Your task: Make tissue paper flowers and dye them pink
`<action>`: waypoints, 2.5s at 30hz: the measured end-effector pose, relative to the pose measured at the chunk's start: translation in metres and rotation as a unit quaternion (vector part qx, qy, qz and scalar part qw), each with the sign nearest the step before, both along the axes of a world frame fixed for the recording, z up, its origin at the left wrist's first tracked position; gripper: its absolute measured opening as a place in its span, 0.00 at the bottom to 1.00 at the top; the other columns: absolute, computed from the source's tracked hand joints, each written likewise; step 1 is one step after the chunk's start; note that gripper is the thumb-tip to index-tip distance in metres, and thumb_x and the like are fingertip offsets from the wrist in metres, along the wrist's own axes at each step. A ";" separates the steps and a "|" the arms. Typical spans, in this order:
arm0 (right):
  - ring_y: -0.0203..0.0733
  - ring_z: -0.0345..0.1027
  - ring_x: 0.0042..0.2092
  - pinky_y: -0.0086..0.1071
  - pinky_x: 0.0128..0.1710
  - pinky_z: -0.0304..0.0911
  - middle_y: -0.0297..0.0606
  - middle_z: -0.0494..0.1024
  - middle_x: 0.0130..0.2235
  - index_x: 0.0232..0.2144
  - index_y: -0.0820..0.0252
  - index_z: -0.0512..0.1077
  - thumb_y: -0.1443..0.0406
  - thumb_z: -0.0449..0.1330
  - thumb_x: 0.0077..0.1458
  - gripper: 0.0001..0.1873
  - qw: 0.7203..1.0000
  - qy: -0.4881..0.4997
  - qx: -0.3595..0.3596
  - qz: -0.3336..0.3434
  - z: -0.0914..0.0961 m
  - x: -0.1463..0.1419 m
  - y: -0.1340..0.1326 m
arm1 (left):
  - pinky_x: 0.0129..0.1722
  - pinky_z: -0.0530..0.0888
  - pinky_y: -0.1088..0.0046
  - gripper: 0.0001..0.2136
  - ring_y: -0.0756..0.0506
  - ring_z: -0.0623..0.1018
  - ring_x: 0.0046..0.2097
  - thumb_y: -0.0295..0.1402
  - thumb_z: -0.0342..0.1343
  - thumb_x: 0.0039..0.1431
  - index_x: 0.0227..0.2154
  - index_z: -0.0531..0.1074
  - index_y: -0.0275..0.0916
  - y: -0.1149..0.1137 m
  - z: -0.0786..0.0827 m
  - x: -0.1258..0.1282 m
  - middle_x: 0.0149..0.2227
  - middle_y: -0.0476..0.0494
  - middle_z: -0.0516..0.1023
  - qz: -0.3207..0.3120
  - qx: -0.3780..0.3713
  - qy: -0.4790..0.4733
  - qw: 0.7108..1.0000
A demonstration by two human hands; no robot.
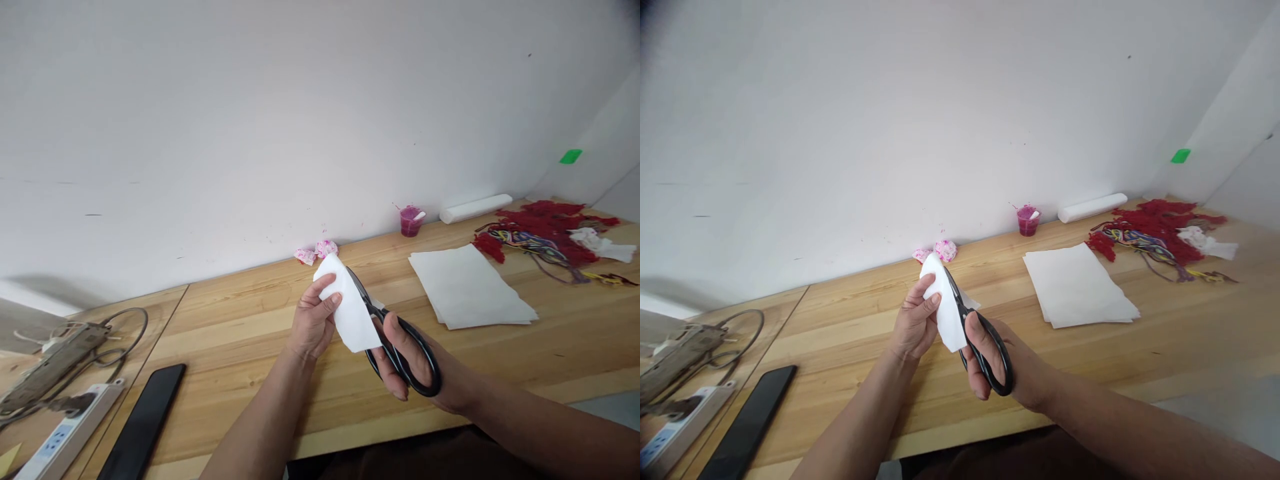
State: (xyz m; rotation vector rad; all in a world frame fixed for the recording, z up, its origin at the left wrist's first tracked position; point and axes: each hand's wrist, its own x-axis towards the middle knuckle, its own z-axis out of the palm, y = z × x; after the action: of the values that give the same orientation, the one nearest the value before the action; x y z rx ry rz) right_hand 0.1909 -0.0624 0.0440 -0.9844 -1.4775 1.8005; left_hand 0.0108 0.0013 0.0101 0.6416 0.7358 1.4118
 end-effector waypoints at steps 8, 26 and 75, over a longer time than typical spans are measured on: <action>0.34 0.55 0.21 0.33 0.28 0.51 0.30 0.68 0.19 0.33 0.56 0.62 0.27 0.39 0.56 0.41 0.999 0.023 -0.023 0.019 0.002 -0.002 0.001 | 0.36 0.81 0.72 0.20 0.49 0.83 0.33 0.29 0.80 0.34 0.35 0.84 0.44 -0.003 0.000 0.002 0.34 0.49 0.87 -0.018 -0.004 -0.011 1.000; 0.33 0.53 0.18 0.31 0.23 0.51 0.28 0.63 0.16 0.29 0.56 0.63 0.28 0.39 0.58 0.40 0.999 -0.018 0.021 -0.016 0.001 0.000 0.000 | 0.36 0.82 0.72 0.21 0.48 0.84 0.32 0.30 0.80 0.33 0.35 0.84 0.43 -0.005 0.002 0.006 0.33 0.48 0.87 -0.038 -0.012 -0.004 0.999; 0.32 0.53 0.17 0.30 0.22 0.50 0.27 0.64 0.14 0.28 0.55 0.64 0.32 0.49 0.59 0.35 0.996 0.018 0.021 -0.088 -0.002 0.005 0.008 | 0.37 0.81 0.71 0.19 0.47 0.84 0.33 0.30 0.80 0.34 0.34 0.85 0.40 -0.009 -0.004 0.007 0.35 0.45 0.87 -0.094 -0.026 0.027 0.995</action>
State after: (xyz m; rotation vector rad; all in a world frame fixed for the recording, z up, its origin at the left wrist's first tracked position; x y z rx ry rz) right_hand 0.1959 -0.0545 0.0422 -1.0236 -1.3570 1.6479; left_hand 0.0178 -0.0075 0.0063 0.6925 0.7332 1.2038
